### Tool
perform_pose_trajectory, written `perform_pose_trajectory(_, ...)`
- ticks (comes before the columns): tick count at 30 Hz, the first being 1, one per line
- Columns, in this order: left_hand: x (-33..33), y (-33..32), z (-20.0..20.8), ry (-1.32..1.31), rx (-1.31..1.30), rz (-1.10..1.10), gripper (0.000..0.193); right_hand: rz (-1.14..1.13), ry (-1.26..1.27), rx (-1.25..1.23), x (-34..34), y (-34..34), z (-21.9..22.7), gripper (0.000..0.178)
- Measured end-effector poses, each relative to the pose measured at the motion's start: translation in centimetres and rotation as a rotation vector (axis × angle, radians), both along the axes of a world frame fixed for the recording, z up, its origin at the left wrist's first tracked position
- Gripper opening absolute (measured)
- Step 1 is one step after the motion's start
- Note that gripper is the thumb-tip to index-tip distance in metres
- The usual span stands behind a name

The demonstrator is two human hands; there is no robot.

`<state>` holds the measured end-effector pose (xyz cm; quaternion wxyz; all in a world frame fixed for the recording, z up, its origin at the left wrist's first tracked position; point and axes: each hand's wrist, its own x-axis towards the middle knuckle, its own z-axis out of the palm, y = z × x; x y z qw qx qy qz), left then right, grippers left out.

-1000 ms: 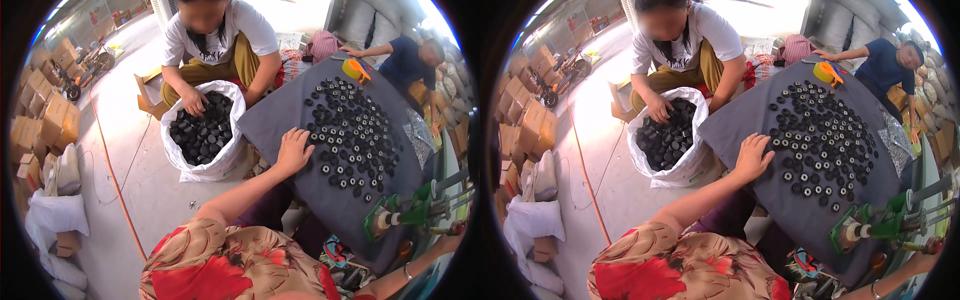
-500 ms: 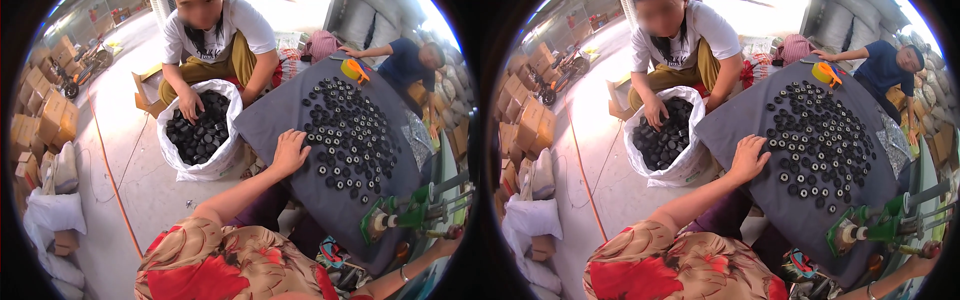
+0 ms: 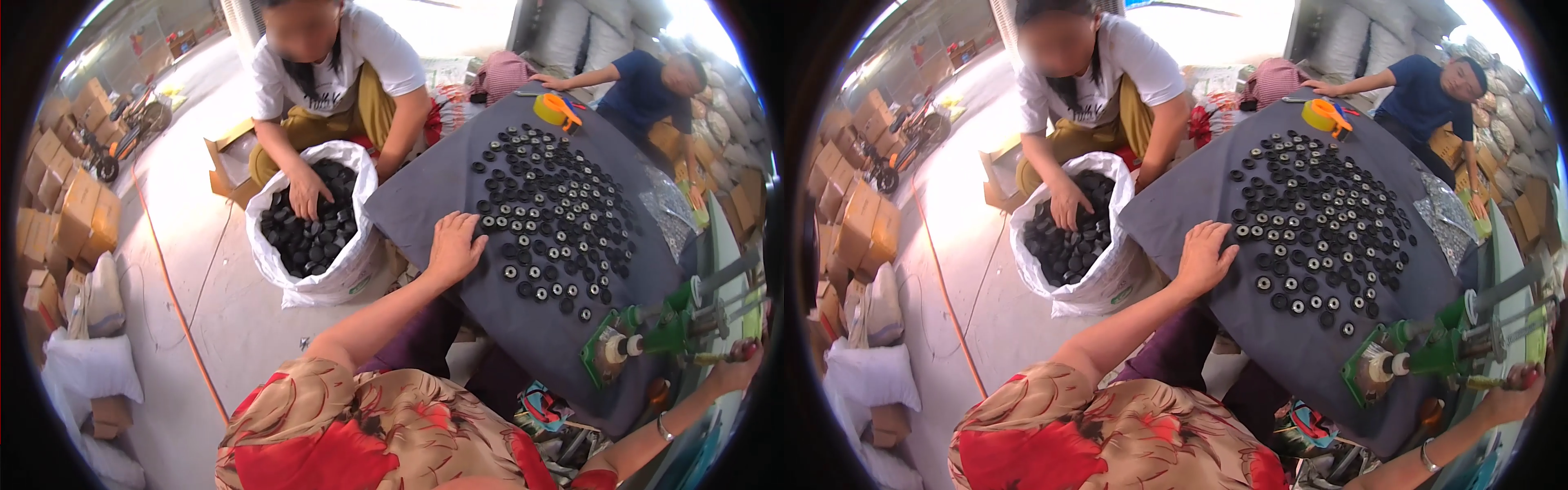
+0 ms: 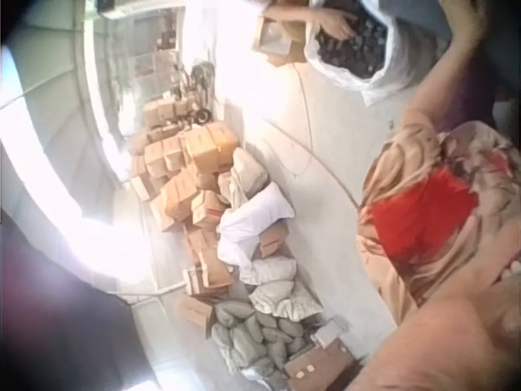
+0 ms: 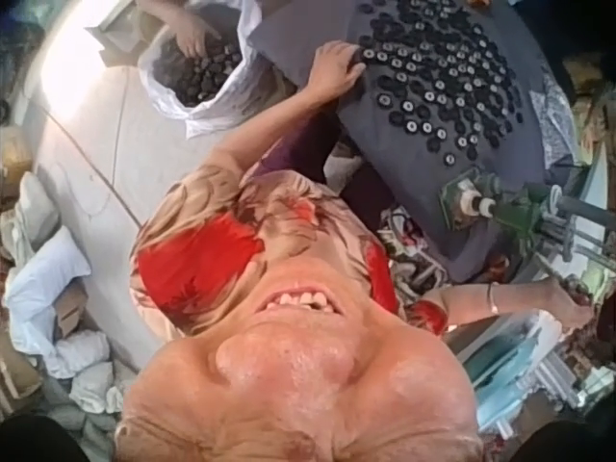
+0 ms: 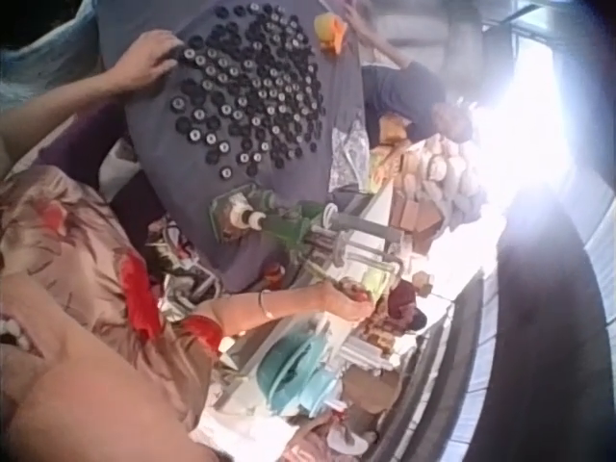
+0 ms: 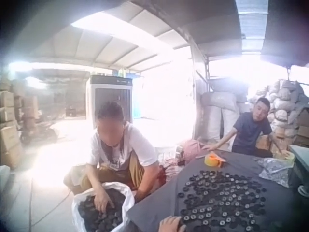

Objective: The person assembles plastic rings and plastic caps using a manual press.

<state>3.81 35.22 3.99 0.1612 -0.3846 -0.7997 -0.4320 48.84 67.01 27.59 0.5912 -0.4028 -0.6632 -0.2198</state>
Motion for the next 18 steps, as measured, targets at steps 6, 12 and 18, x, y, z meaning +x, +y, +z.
perform_pose_trajectory(6,0.4,0.3,-0.4,0.044,-0.050,0.026,0.039,0.398,0.499,-0.229,-3.4,-0.6,-1.2,0.021)
perform_pose_trajectory(12,0.2,-0.5,7.0,0.090,0.299,-0.195,0.040,0.951,0.786,-0.224,-7.0,-5.3,2.2,0.019)
perform_pose_trajectory(18,10.3,-7.1,33.0,0.620,0.764,-0.918,0.057,1.089,0.810,-0.183,-6.1,-5.1,2.2,0.021)
